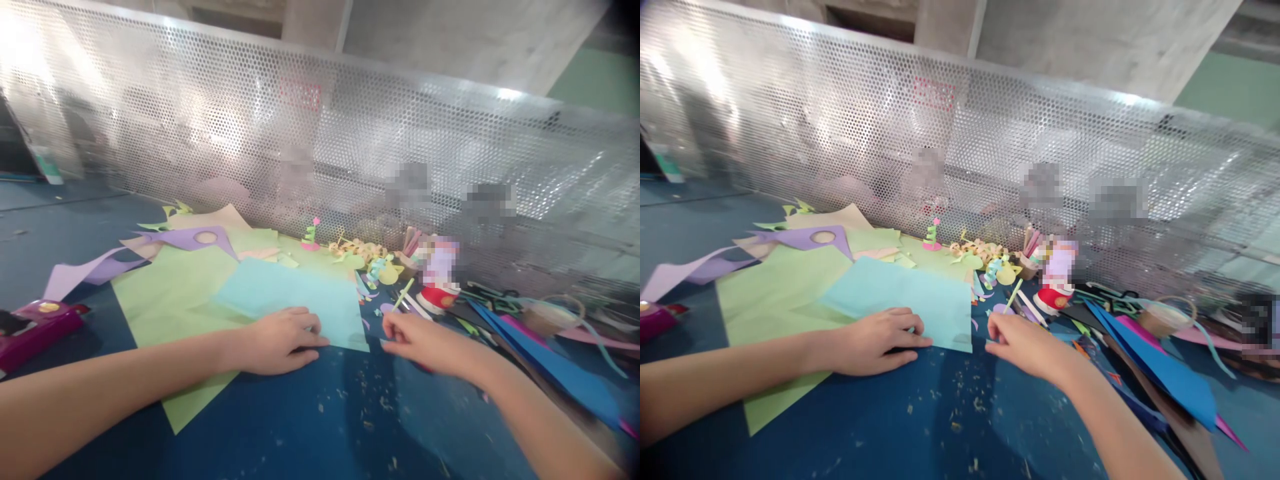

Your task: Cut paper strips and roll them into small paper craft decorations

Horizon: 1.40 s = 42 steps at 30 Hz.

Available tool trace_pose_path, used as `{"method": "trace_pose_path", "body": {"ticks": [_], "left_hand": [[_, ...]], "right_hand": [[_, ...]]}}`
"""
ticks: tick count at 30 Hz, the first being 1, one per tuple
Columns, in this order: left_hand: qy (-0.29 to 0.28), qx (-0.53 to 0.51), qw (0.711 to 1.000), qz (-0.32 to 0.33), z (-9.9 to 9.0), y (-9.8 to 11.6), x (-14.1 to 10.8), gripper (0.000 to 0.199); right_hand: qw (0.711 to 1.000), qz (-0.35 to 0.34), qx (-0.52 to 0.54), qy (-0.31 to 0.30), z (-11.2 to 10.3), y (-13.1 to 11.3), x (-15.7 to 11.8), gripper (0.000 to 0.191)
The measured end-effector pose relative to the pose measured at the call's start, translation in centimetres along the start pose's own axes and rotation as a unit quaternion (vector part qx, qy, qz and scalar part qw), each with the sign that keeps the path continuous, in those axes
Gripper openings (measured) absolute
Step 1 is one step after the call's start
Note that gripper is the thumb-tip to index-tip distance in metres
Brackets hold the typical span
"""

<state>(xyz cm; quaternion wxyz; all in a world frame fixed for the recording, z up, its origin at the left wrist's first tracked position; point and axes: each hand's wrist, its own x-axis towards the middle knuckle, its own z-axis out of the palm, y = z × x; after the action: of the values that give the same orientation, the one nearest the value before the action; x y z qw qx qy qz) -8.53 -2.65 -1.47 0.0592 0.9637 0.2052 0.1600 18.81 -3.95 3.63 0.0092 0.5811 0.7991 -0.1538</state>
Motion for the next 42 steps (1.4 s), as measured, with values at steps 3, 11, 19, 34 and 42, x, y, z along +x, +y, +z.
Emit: {"method": "trace_pose_path", "body": {"ticks": [3, 11, 19, 34, 42], "left_hand": [[0.004, -0.004, 1.0, 0.003, 0.0, 0.0, 0.1, 0.031], [-0.009, -0.146, 0.986, -0.079, -0.8, -1.4, 0.3, 0.02], [-0.117, -0.272, 0.944, -0.145, -4.2, -5.7, -1.0, 0.015], [-0.22, -0.265, 0.912, -0.221, -6.2, -8.6, -2.6, 0.024], [-0.216, -0.225, 0.931, -0.192, -5.7, -8.6, -2.5, 0.02]], "right_hand": [[0.989, -0.021, 0.093, 0.116, 0.0, -1.5, 0.2, 0.014], [0.959, -0.131, 0.17, 0.183, 6.7, -6.0, 2.2, 0.008], [0.954, -0.196, 0.139, 0.177, 7.0, -5.7, 2.1, 0.029], [0.957, -0.241, -0.016, 0.161, 7.3, -5.5, 2.4, 0.054], [0.952, -0.26, -0.056, 0.152, 7.2, -5.8, 2.3, 0.053]]}}
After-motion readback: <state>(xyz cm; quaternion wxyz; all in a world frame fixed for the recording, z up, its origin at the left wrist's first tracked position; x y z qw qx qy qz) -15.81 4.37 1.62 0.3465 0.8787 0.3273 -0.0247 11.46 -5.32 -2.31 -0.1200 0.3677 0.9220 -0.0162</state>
